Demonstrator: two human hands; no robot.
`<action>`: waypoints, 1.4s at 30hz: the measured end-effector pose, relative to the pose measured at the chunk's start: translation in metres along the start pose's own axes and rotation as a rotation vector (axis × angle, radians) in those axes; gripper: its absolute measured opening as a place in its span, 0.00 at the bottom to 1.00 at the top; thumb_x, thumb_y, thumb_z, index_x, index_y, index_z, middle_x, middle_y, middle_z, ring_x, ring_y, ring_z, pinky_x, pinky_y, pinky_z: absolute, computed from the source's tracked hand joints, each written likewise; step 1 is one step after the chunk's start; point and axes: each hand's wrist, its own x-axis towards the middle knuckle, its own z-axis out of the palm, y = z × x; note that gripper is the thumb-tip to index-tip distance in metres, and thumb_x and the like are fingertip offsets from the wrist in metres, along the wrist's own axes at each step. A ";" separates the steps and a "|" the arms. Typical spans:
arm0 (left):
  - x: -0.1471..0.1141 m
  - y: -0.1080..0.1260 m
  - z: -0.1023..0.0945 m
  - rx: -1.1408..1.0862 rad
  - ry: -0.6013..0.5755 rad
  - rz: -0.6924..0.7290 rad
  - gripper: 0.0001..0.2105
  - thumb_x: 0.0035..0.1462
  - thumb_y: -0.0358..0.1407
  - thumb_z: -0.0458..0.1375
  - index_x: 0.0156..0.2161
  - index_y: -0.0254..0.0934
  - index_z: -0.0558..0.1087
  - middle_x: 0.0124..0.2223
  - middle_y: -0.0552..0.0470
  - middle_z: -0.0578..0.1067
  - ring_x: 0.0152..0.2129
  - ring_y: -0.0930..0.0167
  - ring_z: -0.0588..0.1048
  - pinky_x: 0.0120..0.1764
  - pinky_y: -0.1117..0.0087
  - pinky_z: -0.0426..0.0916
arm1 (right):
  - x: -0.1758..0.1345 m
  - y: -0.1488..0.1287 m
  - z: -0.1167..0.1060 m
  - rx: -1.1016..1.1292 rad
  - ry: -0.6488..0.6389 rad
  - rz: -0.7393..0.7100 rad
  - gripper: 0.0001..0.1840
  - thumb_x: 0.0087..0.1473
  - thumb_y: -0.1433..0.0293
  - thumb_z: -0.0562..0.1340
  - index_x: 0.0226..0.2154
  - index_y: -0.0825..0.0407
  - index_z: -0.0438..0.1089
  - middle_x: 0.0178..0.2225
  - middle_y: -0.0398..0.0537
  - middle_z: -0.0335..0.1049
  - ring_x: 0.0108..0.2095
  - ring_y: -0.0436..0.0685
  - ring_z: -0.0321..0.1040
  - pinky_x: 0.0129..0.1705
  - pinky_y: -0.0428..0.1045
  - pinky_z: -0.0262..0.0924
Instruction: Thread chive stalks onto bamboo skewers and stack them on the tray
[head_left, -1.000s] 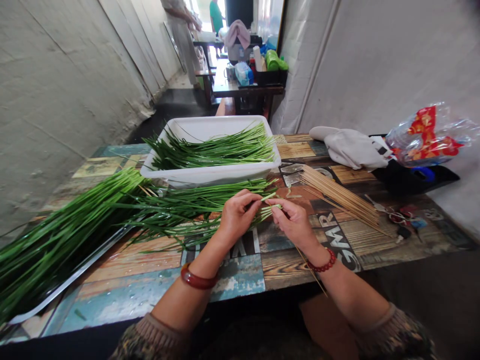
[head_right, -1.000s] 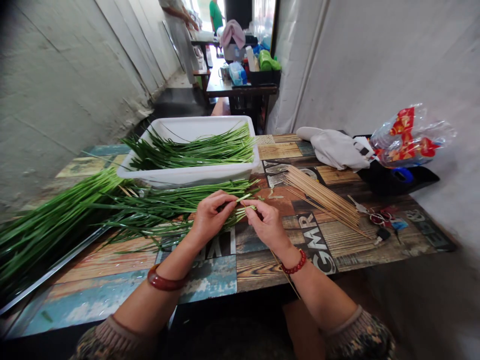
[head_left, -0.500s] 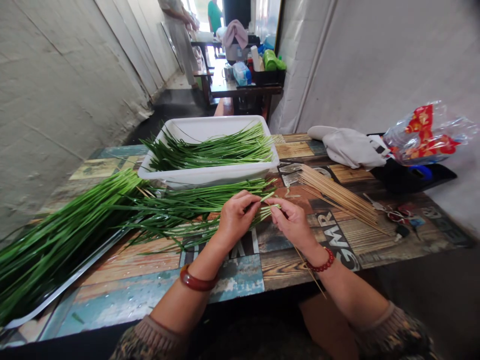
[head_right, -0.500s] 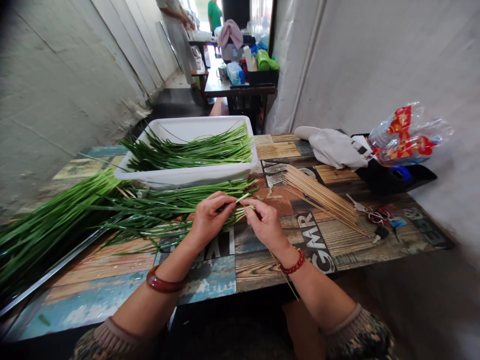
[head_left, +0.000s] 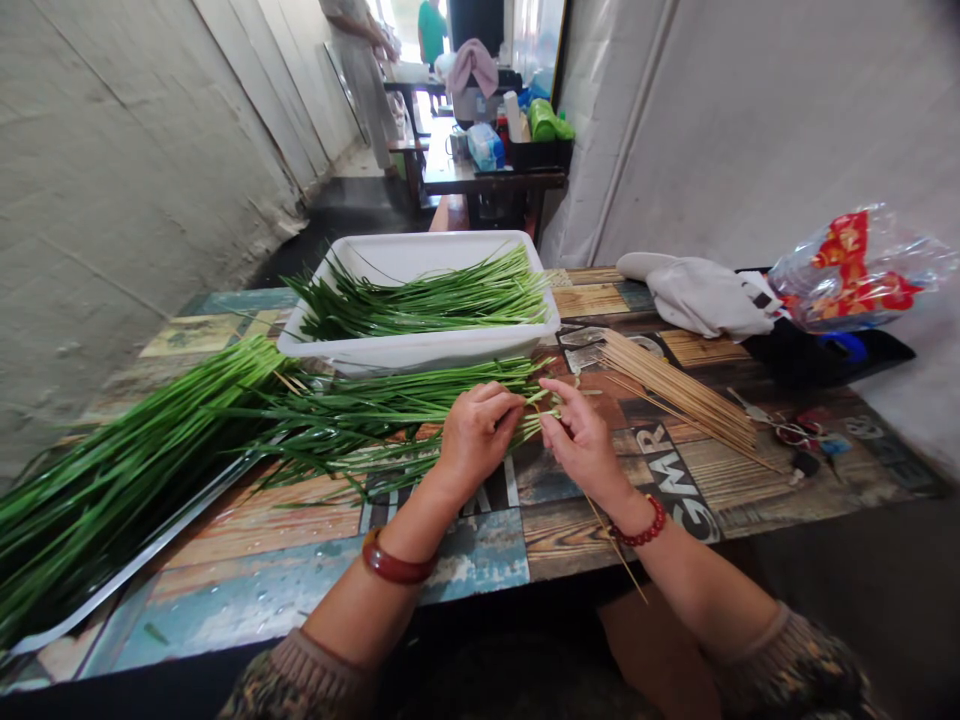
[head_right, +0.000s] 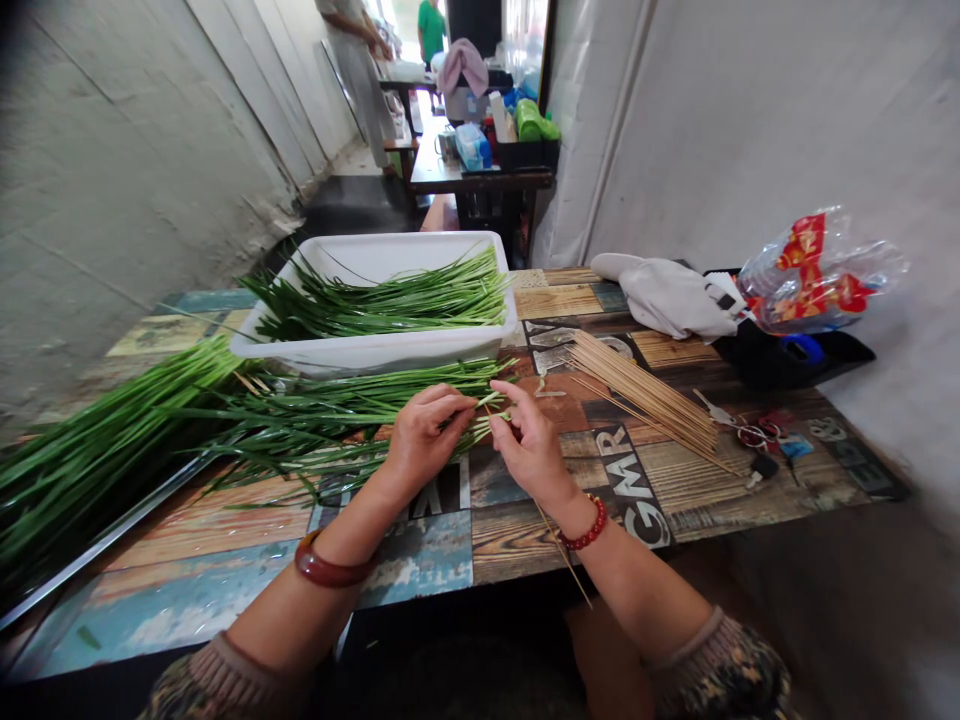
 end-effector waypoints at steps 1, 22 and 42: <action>0.000 0.000 0.000 0.026 -0.003 0.006 0.08 0.61 0.33 0.54 0.37 0.36 0.76 0.31 0.49 0.74 0.29 0.72 0.71 0.33 0.71 0.64 | 0.000 0.001 0.000 -0.010 0.004 -0.005 0.22 0.59 0.67 0.57 0.56 0.48 0.61 0.20 0.37 0.62 0.19 0.49 0.58 0.22 0.46 0.54; 0.000 0.007 -0.001 -0.128 -0.148 -0.057 0.07 0.60 0.31 0.53 0.39 0.36 0.73 0.37 0.47 0.75 0.35 0.69 0.73 0.39 0.68 0.67 | 0.005 0.007 0.003 0.143 0.039 0.013 0.14 0.58 0.60 0.58 0.44 0.50 0.60 0.21 0.35 0.64 0.15 0.45 0.59 0.17 0.42 0.54; -0.001 0.004 0.000 0.007 -0.191 -0.127 0.06 0.57 0.32 0.58 0.41 0.36 0.72 0.38 0.47 0.76 0.36 0.67 0.74 0.39 0.67 0.68 | 0.010 0.002 -0.001 0.260 -0.044 0.179 0.21 0.58 0.53 0.56 0.42 0.54 0.65 0.25 0.43 0.70 0.21 0.47 0.67 0.20 0.42 0.56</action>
